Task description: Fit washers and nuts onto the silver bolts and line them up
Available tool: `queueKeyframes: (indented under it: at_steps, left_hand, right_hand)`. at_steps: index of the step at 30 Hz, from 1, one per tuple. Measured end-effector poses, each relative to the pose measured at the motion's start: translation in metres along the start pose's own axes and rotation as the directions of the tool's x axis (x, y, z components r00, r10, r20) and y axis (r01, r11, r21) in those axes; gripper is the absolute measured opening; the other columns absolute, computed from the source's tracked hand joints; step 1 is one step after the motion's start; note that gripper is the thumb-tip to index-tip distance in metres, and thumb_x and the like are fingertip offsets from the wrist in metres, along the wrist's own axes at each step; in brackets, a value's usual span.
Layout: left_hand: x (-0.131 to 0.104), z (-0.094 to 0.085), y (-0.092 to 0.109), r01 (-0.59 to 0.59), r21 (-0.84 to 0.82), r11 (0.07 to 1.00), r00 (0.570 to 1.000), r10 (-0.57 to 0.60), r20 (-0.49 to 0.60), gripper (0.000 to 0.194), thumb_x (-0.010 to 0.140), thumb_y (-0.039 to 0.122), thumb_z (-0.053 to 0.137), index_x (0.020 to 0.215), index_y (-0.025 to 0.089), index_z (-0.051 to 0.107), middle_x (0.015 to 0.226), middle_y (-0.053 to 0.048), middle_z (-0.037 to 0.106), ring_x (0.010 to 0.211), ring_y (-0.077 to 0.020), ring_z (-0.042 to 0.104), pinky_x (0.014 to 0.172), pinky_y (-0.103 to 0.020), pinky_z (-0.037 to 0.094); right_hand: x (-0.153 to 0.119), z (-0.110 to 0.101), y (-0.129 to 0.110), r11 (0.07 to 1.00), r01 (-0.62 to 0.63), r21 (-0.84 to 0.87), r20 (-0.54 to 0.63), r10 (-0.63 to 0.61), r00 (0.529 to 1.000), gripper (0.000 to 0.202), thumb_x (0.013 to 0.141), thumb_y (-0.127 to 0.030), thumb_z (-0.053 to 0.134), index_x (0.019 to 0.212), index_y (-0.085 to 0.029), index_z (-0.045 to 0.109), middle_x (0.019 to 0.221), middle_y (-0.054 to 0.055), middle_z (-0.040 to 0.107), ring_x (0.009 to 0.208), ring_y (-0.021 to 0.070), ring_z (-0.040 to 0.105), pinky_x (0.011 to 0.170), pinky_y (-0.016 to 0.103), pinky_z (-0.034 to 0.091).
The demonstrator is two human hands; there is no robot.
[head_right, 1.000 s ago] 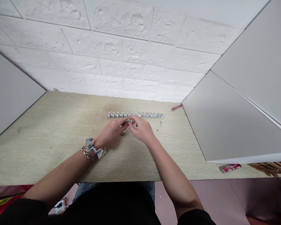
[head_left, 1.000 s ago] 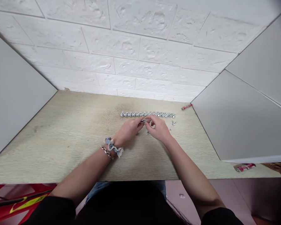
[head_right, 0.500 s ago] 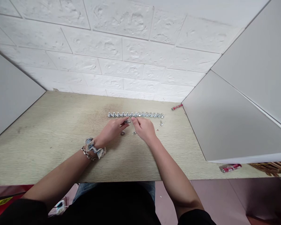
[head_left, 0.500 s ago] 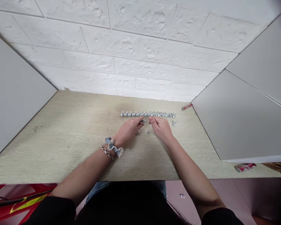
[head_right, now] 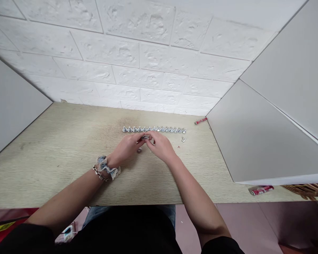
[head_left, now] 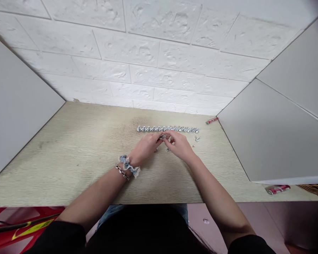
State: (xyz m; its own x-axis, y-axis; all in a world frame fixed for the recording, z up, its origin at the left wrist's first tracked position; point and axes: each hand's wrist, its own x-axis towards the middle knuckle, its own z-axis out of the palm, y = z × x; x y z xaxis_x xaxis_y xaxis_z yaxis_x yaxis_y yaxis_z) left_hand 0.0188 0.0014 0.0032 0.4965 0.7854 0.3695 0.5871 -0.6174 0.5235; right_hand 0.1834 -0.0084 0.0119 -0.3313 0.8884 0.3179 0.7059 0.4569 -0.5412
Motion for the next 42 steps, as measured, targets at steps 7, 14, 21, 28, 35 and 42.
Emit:
queueKeyframes:
  at_steps: [7, 14, 21, 28, 35, 42]
  left_hand:
    - [-0.0019, 0.0063, -0.0051, -0.029, 0.048, 0.998, 0.999, 0.031, -0.04, 0.025, 0.088, 0.025, 0.047, 0.11, 0.016, 0.055, 0.092, -0.007, 0.067, 0.078, -0.0165, 0.062, 0.069, -0.026, 0.046]
    - [-0.0011, 0.0047, -0.0019, -0.022, 0.056, 0.998, 0.999, 0.024, -0.039, 0.026, 0.087, 0.024, 0.048, 0.111, 0.015, 0.055, 0.091, -0.008, 0.067, 0.079, -0.0167, 0.063, 0.07, -0.026, 0.047]
    - [-0.0013, 0.0043, -0.0029, -0.056, 0.037, 0.998, 0.998, 0.057, -0.008, 0.026, 0.088, 0.02, 0.046, 0.112, 0.013, 0.053, 0.097, -0.009, 0.066, 0.084, -0.0172, 0.062, 0.073, -0.027, 0.047]
    - [-0.0022, 0.007, -0.0051, -0.047, 0.119, 0.992, 0.999, 0.048, 0.0, 0.029, 0.09, 0.025, 0.043, 0.115, 0.013, 0.051, 0.098, -0.011, 0.066, 0.084, -0.0192, 0.063, 0.071, -0.029, 0.048]
    - [-0.0019, 0.0072, -0.0069, -0.06, 0.085, 0.995, 0.998, 0.06, 0.003, 0.03, 0.089, 0.024, 0.044, 0.116, 0.013, 0.05, 0.093, -0.009, 0.066, 0.081, -0.0178, 0.063, 0.069, -0.027, 0.048]
    - [-0.0012, 0.0077, -0.0087, -0.054, 0.096, 0.994, 0.998, 0.057, -0.027, 0.028, 0.089, 0.025, 0.045, 0.112, 0.013, 0.053, 0.099, -0.01, 0.066, 0.085, -0.0185, 0.063, 0.073, -0.028, 0.048]
  right_hand:
    - [-0.0001, -0.0001, 0.0002, 0.998, -0.061, -0.015, 0.017, 0.061, 0.998, 0.021, 0.087, -0.033, 0.042, 0.086, -0.021, 0.06, 0.076, 0.002, 0.062, 0.069, 0.015, 0.055, 0.063, 0.026, 0.039]
    - [-0.0011, -0.0032, 0.0001, 0.989, -0.139, 0.041, -0.022, 0.14, 0.99, 0.03, 0.088, -0.041, 0.037, 0.082, -0.02, 0.057, 0.068, 0.001, 0.058, 0.062, 0.0139, 0.052, 0.057, 0.024, 0.036]
    - [-0.0008, 0.0027, -0.0027, 0.994, -0.096, 0.05, 0.017, 0.095, 0.995, 0.02, 0.079, -0.027, 0.049, 0.096, -0.022, 0.058, 0.078, 0.0, 0.06, 0.064, 0.0122, 0.052, 0.059, 0.023, 0.037]
    - [-0.0013, -0.0034, -0.0012, 0.976, -0.217, 0.023, 0.03, 0.216, 0.976, 0.046, 0.09, -0.047, 0.027, 0.07, -0.019, 0.059, 0.064, 0.002, 0.059, 0.063, 0.0142, 0.053, 0.059, 0.025, 0.034]
    - [-0.0009, 0.0014, -0.0031, 0.98, -0.183, 0.077, 0.051, 0.179, 0.982, 0.023, 0.079, -0.031, 0.049, 0.1, -0.023, 0.056, 0.065, -0.004, 0.056, 0.057, 0.011, 0.05, 0.055, 0.022, 0.034]
    - [-0.0006, -0.0003, -0.0026, 0.968, -0.25, -0.02, 0.046, 0.251, 0.967, 0.042, 0.087, -0.046, 0.033, 0.068, -0.02, 0.06, 0.058, 0.0, 0.056, 0.058, 0.0136, 0.051, 0.055, 0.024, 0.031]
